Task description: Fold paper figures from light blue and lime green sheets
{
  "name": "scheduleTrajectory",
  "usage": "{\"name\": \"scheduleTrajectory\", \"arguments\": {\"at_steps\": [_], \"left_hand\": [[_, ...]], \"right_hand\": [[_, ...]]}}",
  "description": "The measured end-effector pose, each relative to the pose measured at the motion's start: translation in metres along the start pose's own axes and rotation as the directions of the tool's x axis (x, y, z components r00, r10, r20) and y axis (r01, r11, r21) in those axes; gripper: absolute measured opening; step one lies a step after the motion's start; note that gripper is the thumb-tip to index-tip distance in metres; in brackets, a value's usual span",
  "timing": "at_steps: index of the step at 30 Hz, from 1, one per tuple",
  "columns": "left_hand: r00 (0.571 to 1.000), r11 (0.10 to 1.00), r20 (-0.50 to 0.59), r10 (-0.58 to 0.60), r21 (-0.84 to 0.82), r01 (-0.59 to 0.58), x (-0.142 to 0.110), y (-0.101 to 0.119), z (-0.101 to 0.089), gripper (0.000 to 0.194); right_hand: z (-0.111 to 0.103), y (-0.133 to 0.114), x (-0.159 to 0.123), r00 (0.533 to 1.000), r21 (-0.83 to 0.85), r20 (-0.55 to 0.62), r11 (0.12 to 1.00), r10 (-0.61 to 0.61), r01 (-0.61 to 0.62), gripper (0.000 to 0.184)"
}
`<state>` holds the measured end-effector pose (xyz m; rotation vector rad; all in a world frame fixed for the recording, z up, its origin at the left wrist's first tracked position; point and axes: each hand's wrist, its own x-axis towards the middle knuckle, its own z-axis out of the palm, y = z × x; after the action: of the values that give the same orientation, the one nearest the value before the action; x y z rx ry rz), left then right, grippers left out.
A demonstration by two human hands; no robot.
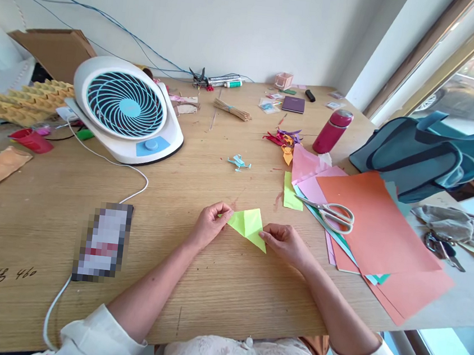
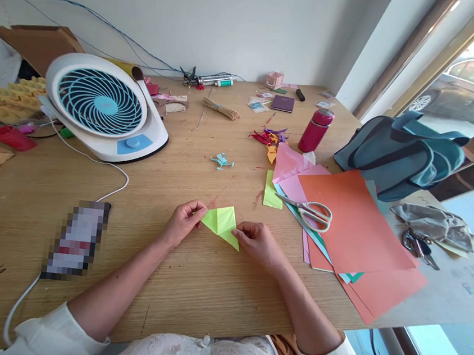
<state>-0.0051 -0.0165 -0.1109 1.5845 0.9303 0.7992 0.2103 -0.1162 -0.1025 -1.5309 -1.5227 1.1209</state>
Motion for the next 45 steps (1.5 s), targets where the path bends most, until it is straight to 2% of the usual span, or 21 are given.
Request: {"name": "scheduleTrajectory", "arguments": {"at_steps": [8,16,20,23,26,29,32,35,38,41,45], "left_hand": [[0.996,1.0,-0.085,0.001,-0.011,-0.002,0.005,-0.008,-0.009,0.027],[0.995,1.0,-0.092,-0.024,-0.01,0.023,0.008,-0.01,-0.014,0.03],[0.998,0.997,-0.059,-0.006,0.08,0.011,0.009,-0.008,-0.02,0.03],[0.999,0.979,-0.002,0.041,0.199,-0.04,0.007,-0.005,-0.019,0.027],[0.992,0.946,0.005,0.123,0.301,-0.119,0.003,0.001,-0.012,0.013],[0.961,0.846,0.047,0.274,0.464,-0.264,-0.002,0.005,-0.006,0.027],[0.91,0.662,0.196,0.365,0.632,-0.402,-0.013,0.006,-0.001,0.039],[0.879,0.504,0.373,0.298,0.72,-0.477,-0.029,0.002,0.003,0.056],[0.859,0.388,0.485,0.164,0.769,-0.508,-0.041,-0.003,0.007,0.073],[0.857,0.326,0.507,0.095,0.797,-0.508,-0.044,-0.006,0.009,0.08],[0.862,0.3,0.499,0.086,0.812,-0.5,-0.044,-0.005,0.011,0.085]], "right_hand": [[0.001,-0.011,-0.008,0.996,-0.125,0.086,0.992,-0.017,0.027,0.023],[-0.005,-0.005,-0.012,0.986,-0.154,0.155,0.984,-0.067,0.091,0.012],[-0.011,-0.003,-0.015,0.976,-0.127,0.213,0.989,-0.047,0.075,0.014],[-0.016,-0.001,-0.013,0.983,-0.139,0.178,0.988,-0.048,0.074,0.025],[-0.018,0.001,-0.01,0.994,-0.159,0.067,0.983,-0.083,0.093,0.023],[-0.013,0.0,-0.01,0.981,-0.271,-0.081,0.951,-0.179,0.151,0.018],[-0.002,-0.001,-0.013,0.942,-0.403,-0.068,0.873,-0.329,0.276,0.024],[0.012,-0.001,-0.018,0.897,-0.556,0.1,0.723,-0.432,0.41,0.048],[0.023,0.003,-0.021,0.871,-0.656,0.256,0.587,-0.419,0.475,0.07],[0.029,0.007,-0.023,0.878,-0.701,0.313,0.535,-0.362,0.471,0.075],[0.031,0.006,-0.024,0.885,-0.73,0.323,0.508,-0.335,0.458,0.075]]}}
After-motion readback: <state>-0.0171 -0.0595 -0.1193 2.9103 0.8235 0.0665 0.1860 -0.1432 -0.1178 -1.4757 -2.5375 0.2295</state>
